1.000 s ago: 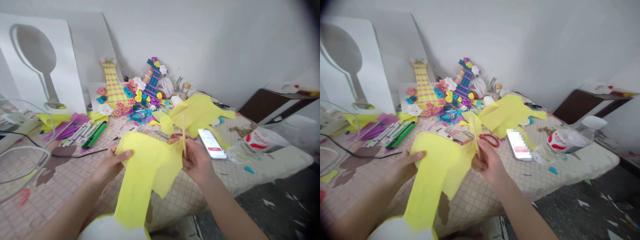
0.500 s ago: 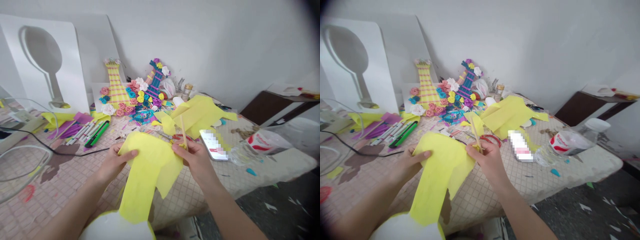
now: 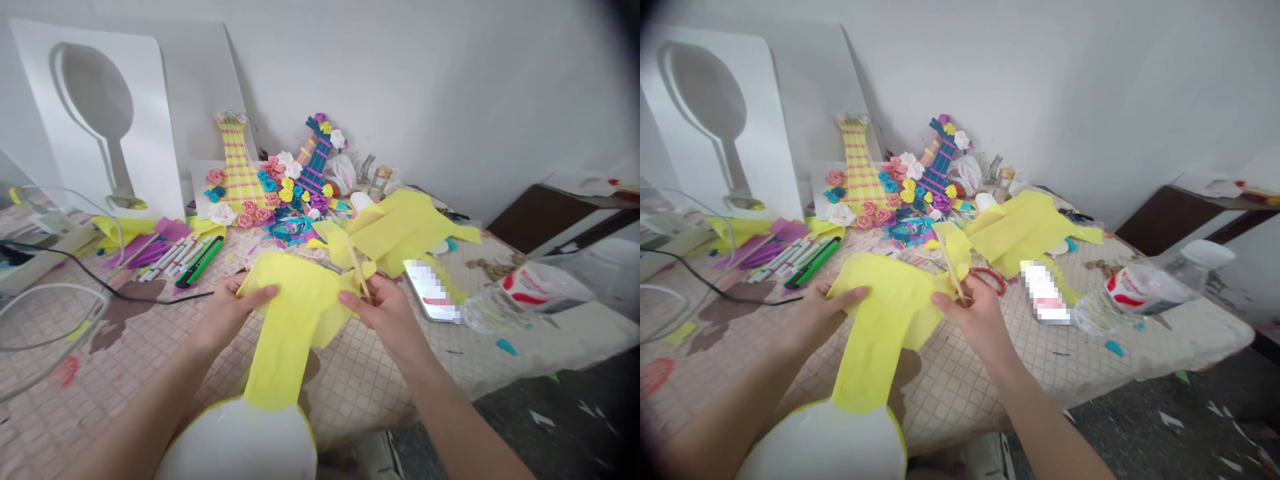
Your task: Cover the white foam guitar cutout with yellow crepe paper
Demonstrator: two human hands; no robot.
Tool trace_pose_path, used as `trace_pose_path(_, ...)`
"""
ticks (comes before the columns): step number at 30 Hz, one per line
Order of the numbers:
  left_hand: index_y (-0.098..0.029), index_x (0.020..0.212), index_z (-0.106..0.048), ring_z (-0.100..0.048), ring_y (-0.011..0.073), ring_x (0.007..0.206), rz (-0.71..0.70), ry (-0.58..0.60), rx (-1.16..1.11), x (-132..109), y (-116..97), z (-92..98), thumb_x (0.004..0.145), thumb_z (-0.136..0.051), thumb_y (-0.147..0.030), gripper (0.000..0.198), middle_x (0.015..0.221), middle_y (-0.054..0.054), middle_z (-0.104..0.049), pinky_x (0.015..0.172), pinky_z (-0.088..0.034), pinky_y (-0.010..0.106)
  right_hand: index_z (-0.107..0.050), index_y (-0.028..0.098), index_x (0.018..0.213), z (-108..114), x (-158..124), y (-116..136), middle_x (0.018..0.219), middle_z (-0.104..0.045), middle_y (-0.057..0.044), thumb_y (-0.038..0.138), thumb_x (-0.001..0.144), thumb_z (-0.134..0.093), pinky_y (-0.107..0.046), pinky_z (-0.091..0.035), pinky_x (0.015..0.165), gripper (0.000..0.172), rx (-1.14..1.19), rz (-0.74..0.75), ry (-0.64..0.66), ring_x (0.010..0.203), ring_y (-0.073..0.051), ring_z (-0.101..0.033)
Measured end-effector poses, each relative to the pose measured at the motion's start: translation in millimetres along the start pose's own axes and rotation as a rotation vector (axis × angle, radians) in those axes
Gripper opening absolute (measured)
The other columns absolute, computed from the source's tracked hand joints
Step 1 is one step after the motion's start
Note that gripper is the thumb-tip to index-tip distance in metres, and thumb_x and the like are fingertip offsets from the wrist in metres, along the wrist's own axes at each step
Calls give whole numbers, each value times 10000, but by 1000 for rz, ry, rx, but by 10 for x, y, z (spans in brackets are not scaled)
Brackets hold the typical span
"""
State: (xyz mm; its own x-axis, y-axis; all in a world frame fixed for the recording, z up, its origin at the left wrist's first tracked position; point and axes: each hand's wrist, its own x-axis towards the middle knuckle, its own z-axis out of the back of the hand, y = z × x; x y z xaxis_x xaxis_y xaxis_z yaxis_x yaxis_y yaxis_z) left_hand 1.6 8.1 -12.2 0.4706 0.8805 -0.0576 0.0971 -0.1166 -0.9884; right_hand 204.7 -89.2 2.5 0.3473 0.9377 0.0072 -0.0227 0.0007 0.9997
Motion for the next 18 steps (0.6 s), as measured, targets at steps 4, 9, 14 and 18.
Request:
trace_pose_path(4, -161, 647, -667, -605, 129, 576, 33, 22, -52, 31, 36, 27, 642, -714, -286, 133, 660, 5, -675, 549, -453, 210, -610, 217, 906, -16, 18, -29, 841, -623, -14, 311, 656, -701, -227, -379, 443, 282, 57, 0, -11, 622, -125, -550)
trace_pose_path(9, -148, 697, -659, -621, 157, 629, 54, -24, 56, 30, 56, 6, 654, -701, -328, 191, 701, 30, -679, 592, -472, 236, -545, 246, 1005, -124, 24, -52, 916, -654, -31, 338, 600, -747, -291, -502, 631, 461, 184, -106, 26, 764, -185, -631)
trace_pose_path(14, -153, 704, -649, -625, 166, 642, 59, -9, 106, 23, 43, -30, 643, -702, -348, 211, 725, 35, -683, 599, -478, 247, -518, 218, 1074, -143, 67, -121, 962, -663, -62, 318, 537, -783, -374, -516, 729, 607, 110, -94, 42, 843, -235, -638)
trace_pose_path(18, -144, 731, -664, -637, 179, 657, 66, 39, 54, 38, 38, -36, 652, -692, -331, 205, 731, 47, -690, 623, -485, 265, -552, 197, 1026, -76, 95, -157, 915, -689, -54, 288, 559, -767, -380, -505, 749, 523, 73, -68, 51, 833, -231, -645)
